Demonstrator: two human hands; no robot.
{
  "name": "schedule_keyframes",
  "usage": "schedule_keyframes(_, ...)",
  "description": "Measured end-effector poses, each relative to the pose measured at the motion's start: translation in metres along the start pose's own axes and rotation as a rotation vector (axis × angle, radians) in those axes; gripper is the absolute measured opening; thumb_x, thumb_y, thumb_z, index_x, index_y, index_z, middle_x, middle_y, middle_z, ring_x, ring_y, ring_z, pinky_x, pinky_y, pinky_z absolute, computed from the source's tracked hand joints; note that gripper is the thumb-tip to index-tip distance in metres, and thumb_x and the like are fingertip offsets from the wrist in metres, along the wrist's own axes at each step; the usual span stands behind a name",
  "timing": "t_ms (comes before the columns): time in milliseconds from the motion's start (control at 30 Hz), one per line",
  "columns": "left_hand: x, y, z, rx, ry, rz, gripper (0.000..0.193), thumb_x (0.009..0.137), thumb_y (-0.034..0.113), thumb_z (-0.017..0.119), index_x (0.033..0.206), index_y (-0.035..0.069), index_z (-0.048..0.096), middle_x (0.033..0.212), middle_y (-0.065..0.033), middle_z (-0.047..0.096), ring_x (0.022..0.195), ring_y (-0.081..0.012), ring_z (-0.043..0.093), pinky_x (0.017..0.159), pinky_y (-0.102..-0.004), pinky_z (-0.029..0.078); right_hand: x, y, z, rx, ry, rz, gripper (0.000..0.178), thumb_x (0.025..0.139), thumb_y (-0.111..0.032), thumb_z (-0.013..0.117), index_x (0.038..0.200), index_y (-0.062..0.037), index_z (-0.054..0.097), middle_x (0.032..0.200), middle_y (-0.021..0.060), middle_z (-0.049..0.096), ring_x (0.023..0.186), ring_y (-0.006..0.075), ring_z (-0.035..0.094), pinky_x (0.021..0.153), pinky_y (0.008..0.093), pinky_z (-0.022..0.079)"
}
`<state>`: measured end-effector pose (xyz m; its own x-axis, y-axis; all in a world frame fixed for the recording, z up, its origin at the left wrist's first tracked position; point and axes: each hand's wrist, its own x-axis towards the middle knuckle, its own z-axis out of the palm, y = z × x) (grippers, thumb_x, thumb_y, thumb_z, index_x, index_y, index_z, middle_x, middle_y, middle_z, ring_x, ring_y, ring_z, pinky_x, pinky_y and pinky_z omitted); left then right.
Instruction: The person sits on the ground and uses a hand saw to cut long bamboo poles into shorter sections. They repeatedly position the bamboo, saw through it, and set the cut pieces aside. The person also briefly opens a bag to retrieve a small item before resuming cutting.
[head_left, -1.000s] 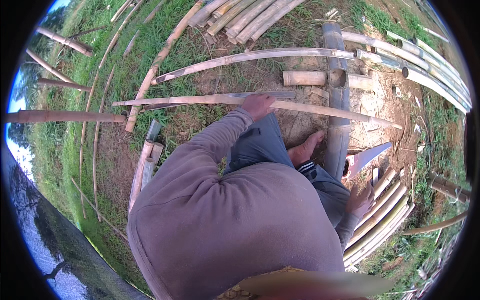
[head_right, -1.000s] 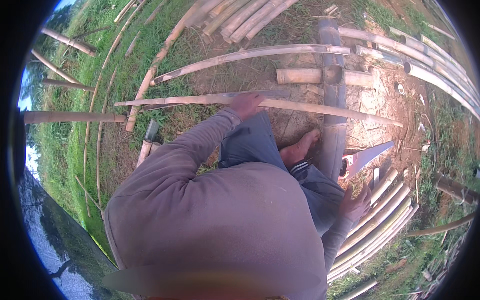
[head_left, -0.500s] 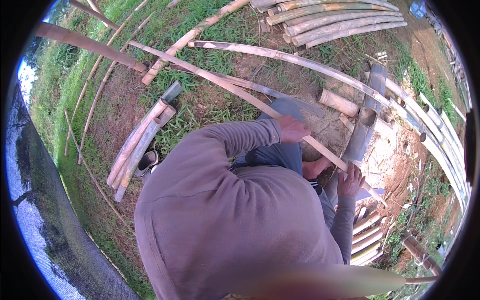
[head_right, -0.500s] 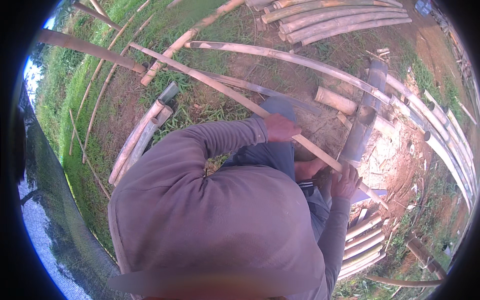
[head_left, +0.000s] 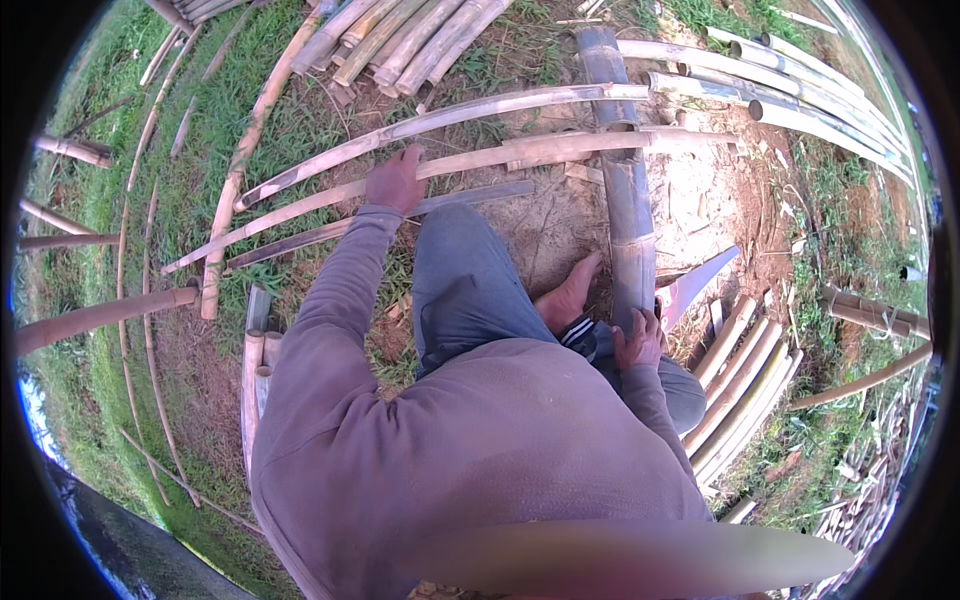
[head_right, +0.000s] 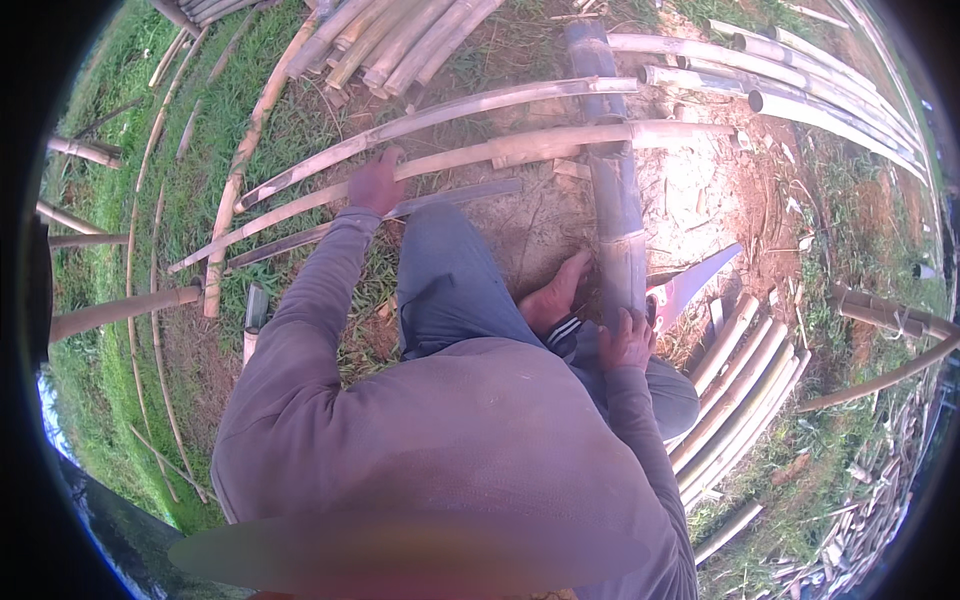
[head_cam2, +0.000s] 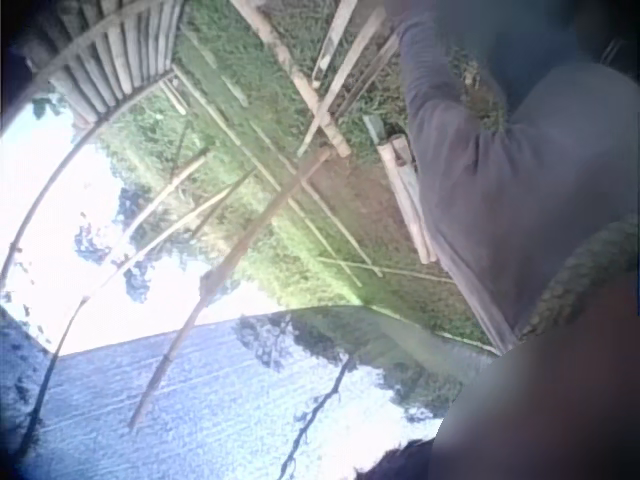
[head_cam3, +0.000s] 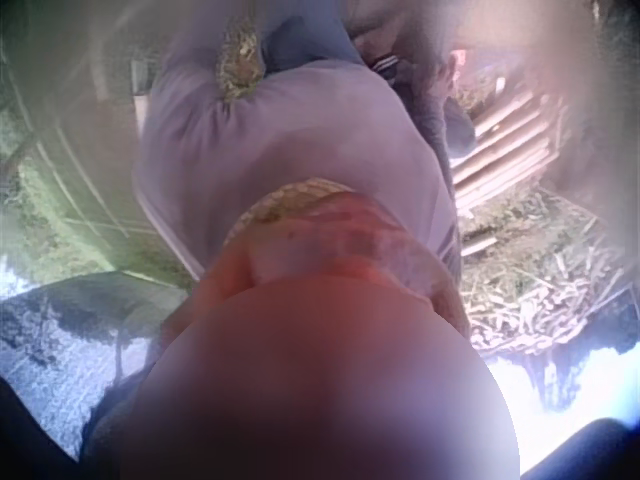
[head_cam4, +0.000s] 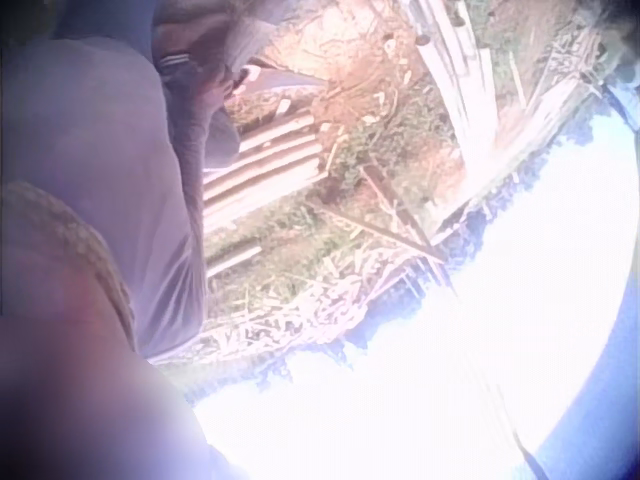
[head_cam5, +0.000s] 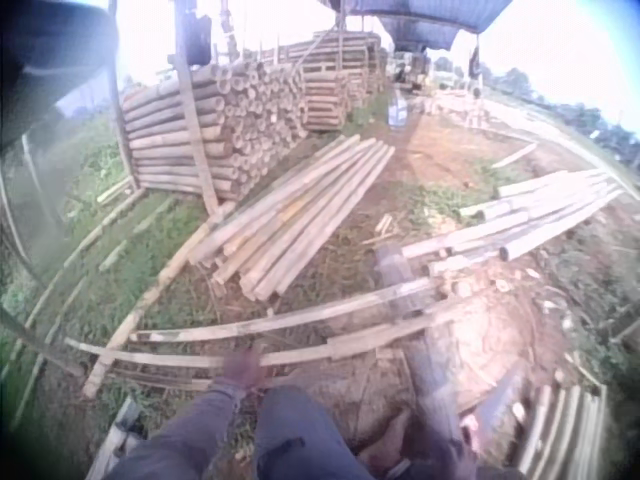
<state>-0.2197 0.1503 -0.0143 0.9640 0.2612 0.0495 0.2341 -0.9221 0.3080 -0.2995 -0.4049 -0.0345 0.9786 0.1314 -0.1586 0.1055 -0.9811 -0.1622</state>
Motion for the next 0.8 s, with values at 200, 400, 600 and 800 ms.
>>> schedule_keyframes(200, 0.11, -0.036, 0.015, 0.114, -0.073, -0.015, 0.056, 0.09, 0.024, 0.074, 0.143, 0.024, 0.056, 0.125, -0.0149, 0.071, 0.109, -0.0417, 0.07, 0.093, -0.054, 0.057, 0.024, -0.018, -0.022, 0.089, -0.058, 0.172, 0.052, 0.089, -0.035, 0.077, 0.135, -0.0151, 0.064, 0.136, 0.0075, 0.058, 0.133, 0.0329, 0.053, 0.113, 0.0517, 0.041)
schedule_keyframes(400, 0.109, -0.066, 0.031, 0.015, -0.318, 0.166, 0.041, 0.094, 0.036, 0.071, 0.131, 0.017, 0.07, 0.112, -0.0208, 0.074, 0.106, -0.0433, 0.07, 0.094, -0.0519, 0.055, 0.02, -0.008, -0.01, 0.128, -0.039, 0.19, 0.05, 0.09, -0.037, 0.075, 0.134, -0.0149, 0.066, 0.137, 0.0088, 0.057, 0.131, 0.0333, 0.053, 0.111, 0.0508, 0.043)
schedule_keyframes(600, 0.048, -0.042, -0.009, -0.082, -0.897, 0.062, 0.034, 0.089, 0.029, 0.079, 0.115, 0.008, 0.078, 0.086, -0.0067, 0.076, 0.078, -0.0177, 0.07, 0.074, -0.0375, 0.054, 0.017, -0.009, -0.012, 0.126, -0.036, 0.221, 0.05, 0.092, -0.04, 0.073, 0.132, -0.011, 0.065, 0.137, 0.0142, 0.056, 0.131, 0.0361, 0.053, 0.11, 0.0522, 0.043)
schedule_keyframes(800, 0.042, -0.069, 0.025, -0.123, -0.46, 0.027, 0.029, 0.085, 0.026, 0.083, 0.11, 0.013, 0.078, 0.092, -0.0101, 0.075, 0.085, -0.0291, 0.072, 0.081, -0.0395, 0.057, 0.019, -0.009, -0.016, 0.149, -0.041, 0.228, 0.053, 0.093, -0.044, 0.07, 0.135, -0.0114, 0.065, 0.136, 0.0167, 0.057, 0.135, 0.0385, 0.051, 0.111, 0.0532, 0.044)
